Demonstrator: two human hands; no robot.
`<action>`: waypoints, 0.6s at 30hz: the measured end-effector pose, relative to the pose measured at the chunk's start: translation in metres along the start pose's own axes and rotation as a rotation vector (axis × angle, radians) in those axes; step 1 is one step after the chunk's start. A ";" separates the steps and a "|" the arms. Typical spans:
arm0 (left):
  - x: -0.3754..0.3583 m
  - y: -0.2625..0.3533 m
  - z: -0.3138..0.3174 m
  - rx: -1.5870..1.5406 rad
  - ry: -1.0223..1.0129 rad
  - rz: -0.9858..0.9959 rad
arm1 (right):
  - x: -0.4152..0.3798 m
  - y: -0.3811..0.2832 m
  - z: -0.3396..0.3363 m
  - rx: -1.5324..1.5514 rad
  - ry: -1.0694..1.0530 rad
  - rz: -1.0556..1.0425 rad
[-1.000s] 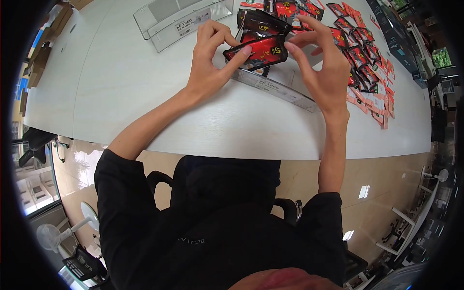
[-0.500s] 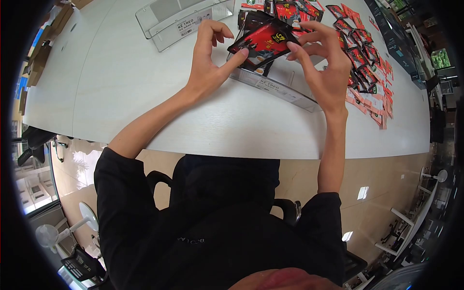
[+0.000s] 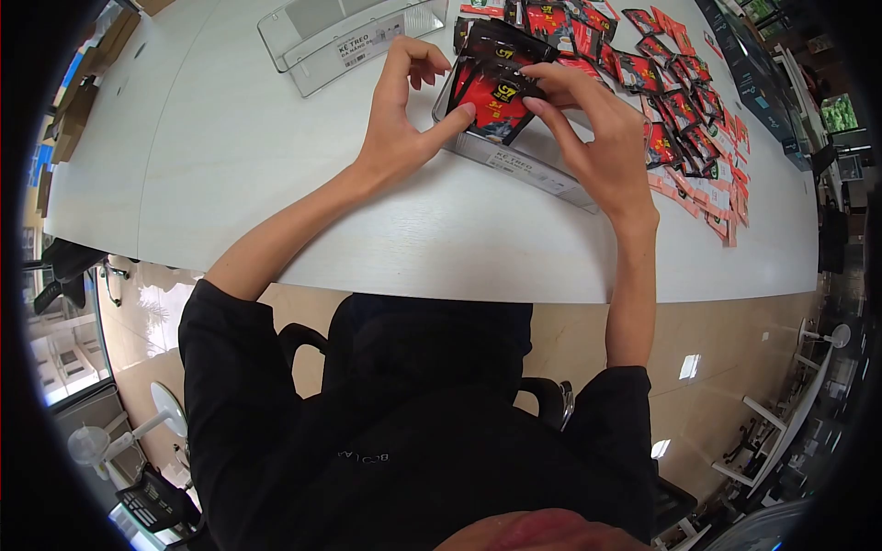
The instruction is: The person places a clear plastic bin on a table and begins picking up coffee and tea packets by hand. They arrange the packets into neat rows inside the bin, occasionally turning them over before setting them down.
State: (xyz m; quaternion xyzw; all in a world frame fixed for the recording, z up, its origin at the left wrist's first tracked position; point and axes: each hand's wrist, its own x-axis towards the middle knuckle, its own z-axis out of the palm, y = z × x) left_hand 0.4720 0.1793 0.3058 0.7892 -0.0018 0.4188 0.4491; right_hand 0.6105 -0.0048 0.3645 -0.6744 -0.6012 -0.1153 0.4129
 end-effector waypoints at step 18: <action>0.000 0.000 -0.001 -0.185 -0.102 -0.223 | -0.004 -0.005 -0.009 0.082 -0.304 0.343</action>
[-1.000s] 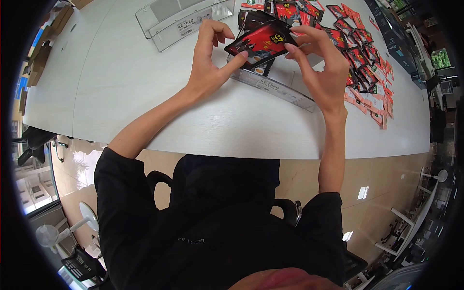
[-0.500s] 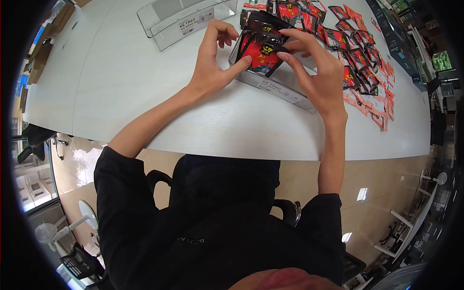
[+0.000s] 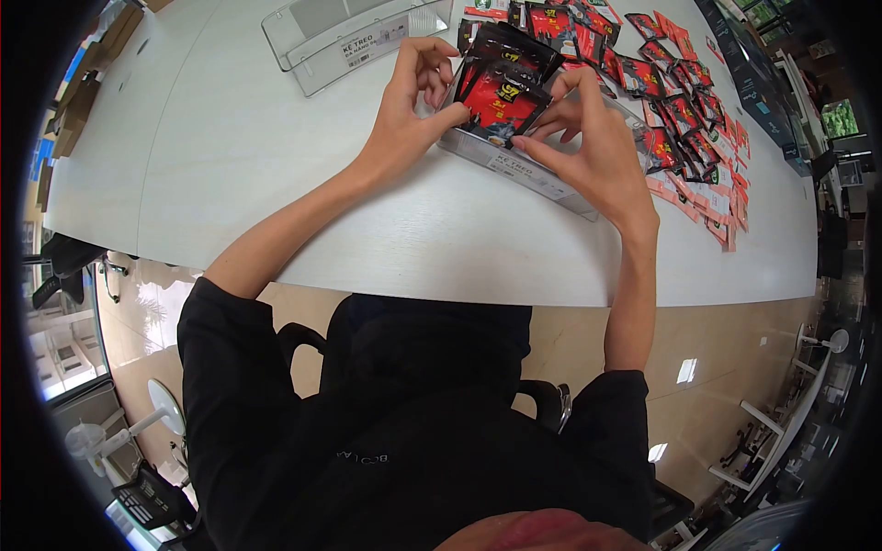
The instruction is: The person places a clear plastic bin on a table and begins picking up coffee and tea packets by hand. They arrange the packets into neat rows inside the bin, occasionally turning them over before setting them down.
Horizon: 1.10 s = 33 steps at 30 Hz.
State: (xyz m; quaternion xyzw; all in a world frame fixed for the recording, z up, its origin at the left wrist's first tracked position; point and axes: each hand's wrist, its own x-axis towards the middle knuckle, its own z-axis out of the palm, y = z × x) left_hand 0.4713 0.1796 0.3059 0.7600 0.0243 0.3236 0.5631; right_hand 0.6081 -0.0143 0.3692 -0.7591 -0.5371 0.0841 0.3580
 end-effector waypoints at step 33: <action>-0.001 0.009 0.008 -0.249 0.084 -0.378 | -0.004 -0.017 -0.007 0.150 -0.462 0.098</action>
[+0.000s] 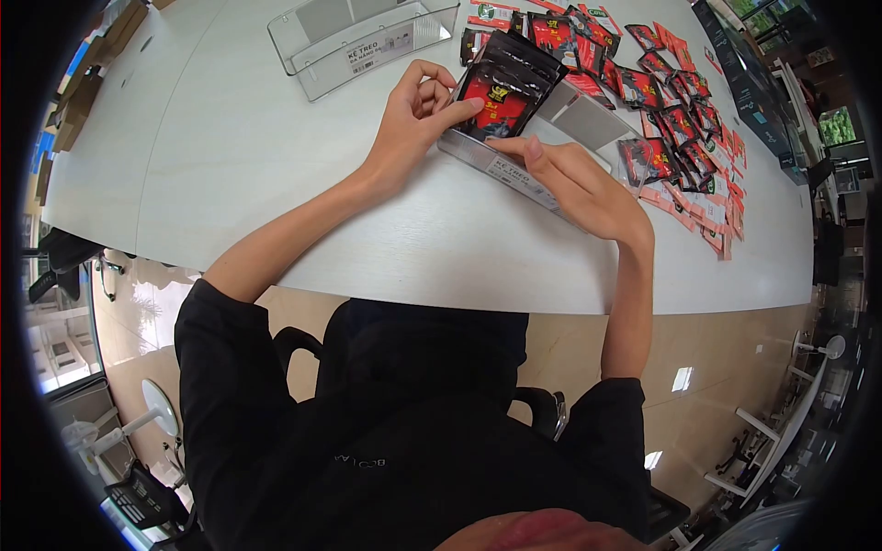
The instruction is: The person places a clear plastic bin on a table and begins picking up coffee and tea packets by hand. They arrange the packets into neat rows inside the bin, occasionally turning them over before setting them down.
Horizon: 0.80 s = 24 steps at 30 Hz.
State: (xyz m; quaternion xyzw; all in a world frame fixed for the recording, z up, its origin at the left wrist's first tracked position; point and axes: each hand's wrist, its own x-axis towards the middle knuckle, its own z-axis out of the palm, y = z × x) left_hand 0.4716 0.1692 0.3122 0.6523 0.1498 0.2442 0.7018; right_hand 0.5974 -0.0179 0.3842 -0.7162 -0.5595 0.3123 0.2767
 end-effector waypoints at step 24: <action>0.002 0.000 -0.004 0.008 0.025 -0.038 | 0.007 0.012 0.005 -0.287 0.409 -0.329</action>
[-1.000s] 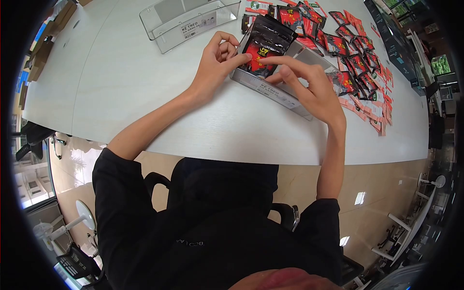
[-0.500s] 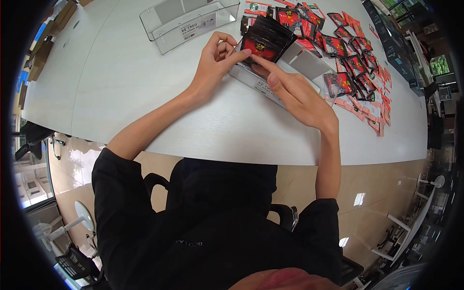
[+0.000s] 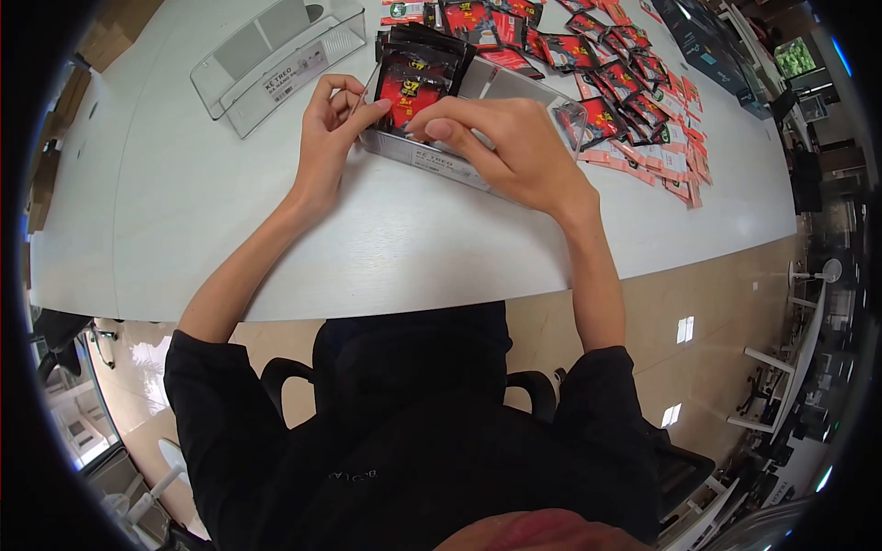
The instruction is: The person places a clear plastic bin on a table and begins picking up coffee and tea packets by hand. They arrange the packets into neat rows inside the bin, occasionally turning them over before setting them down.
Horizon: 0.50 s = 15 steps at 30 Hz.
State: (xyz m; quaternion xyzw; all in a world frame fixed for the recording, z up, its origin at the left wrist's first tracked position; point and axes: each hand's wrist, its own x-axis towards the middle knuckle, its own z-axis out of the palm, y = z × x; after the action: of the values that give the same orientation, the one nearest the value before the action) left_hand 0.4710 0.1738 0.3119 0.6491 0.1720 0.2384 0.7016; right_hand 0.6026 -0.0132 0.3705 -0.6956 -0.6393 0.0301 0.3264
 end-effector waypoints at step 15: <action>0.001 0.002 0.001 0.004 0.018 0.005 | -0.107 0.179 -0.130 -0.921 0.339 1.054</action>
State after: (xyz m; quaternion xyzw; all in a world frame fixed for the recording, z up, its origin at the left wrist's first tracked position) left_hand 0.4724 0.1735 0.3138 0.6487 0.1771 0.2455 0.6983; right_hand 0.7982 -0.1589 0.3444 -0.9738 -0.1069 -0.1973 0.0367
